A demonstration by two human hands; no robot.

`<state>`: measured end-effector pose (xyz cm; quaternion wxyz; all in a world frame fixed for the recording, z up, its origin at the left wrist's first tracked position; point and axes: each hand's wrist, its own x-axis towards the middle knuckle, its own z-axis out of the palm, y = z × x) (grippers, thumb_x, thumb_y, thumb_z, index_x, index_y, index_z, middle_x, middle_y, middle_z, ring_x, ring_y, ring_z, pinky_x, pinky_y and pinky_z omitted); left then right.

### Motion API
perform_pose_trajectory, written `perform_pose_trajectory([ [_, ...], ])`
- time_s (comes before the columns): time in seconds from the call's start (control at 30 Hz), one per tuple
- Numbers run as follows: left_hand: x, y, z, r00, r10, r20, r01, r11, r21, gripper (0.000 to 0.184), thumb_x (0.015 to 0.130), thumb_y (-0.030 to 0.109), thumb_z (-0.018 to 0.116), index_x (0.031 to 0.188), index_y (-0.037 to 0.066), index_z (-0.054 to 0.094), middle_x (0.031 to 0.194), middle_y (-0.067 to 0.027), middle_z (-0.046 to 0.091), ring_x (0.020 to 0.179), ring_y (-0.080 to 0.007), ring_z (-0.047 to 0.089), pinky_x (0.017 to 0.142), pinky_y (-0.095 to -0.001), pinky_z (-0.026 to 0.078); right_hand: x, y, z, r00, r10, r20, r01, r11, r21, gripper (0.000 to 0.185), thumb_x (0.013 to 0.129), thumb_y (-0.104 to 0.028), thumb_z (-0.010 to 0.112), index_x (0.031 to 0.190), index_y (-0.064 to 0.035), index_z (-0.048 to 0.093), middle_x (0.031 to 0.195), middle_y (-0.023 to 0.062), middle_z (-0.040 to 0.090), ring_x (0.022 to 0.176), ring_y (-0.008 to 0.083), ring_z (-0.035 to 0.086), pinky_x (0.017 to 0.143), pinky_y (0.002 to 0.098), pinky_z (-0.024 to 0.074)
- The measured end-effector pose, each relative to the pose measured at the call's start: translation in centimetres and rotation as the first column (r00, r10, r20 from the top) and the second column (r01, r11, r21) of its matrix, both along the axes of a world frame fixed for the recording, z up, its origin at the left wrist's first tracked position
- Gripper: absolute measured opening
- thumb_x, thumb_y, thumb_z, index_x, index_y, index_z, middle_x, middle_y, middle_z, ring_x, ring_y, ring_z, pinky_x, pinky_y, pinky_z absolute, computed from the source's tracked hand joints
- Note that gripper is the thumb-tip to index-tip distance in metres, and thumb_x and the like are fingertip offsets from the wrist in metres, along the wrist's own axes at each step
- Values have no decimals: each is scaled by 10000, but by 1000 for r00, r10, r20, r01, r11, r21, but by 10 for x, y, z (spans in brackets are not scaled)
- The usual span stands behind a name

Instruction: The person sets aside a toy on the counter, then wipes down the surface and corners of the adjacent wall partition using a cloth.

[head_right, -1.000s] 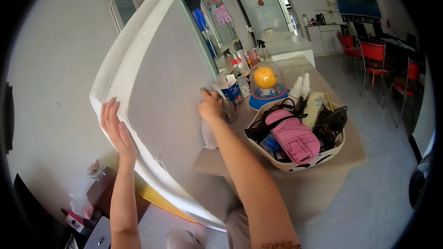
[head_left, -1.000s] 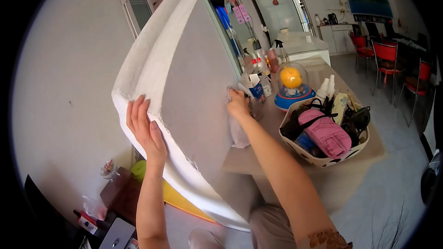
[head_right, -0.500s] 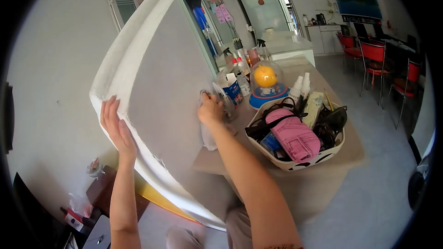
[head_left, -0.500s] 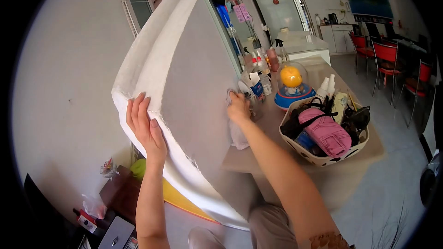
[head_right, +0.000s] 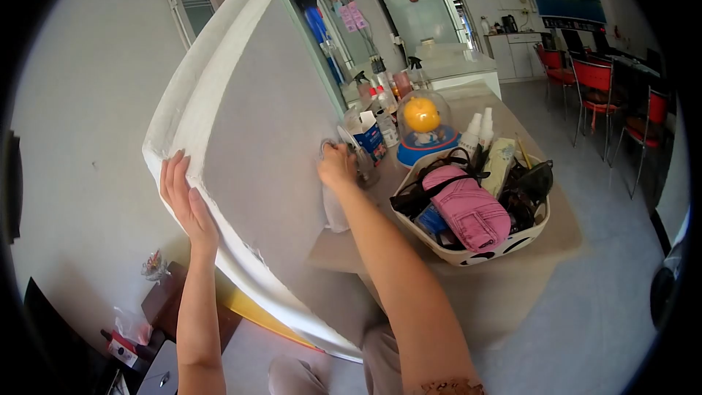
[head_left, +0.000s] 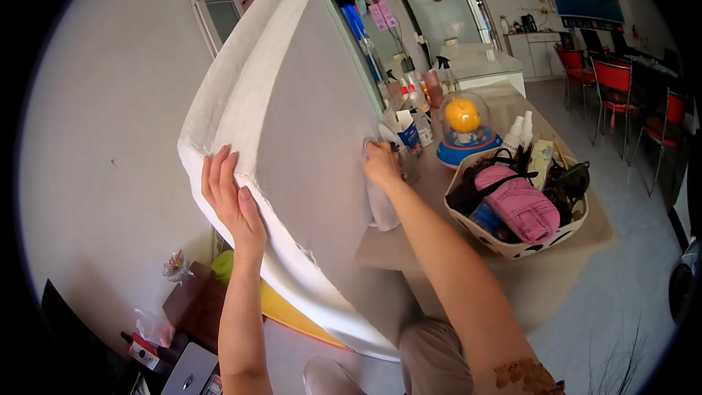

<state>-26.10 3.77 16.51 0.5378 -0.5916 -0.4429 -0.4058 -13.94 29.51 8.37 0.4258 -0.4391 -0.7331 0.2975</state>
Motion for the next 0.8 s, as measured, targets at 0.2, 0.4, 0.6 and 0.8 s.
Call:
perform_pose_trajectory([
  [0.2,0,0,0,1000,19,2,-19,1000,5,465,1058,259,299,1385,2,504,1472,-144,484,1461,-372,276,1191,-482,209,-3,-4,-3,1000,-26,16,26,1000,-16,478,934,-142,537,1407,-205,511,1464,89,401,1329,393,417,1069,524,429],
  [0.4,-2,4,0,999,-33,14,32,999,41,472,1055,316,341,1331,-2,554,1442,-146,518,1447,-388,289,1174,-491,231,-9,12,13,992,-44,-117,48,998,32,501,919,-141,557,1411,-225,510,1436,93,429,1307,390,442,1062,512,439],
  [0.6,-1,3,0,998,-56,19,55,998,34,471,1052,305,341,1334,-7,552,1444,-147,517,1447,-381,292,1175,-486,231,3,7,5,997,13,-74,-8,998,65,489,915,-106,541,1387,-234,540,1421,97,453,1301,389,459,1064,529,434],
  [0.8,1,1,0,1000,2,16,-2,1000,6,467,1062,266,297,1384,1,506,1471,-140,487,1458,-368,281,1190,-476,205,7,-3,2,999,-15,-41,15,1000,16,495,918,-104,526,1398,-220,543,1421,97,458,1306,388,462,1064,505,439],
])
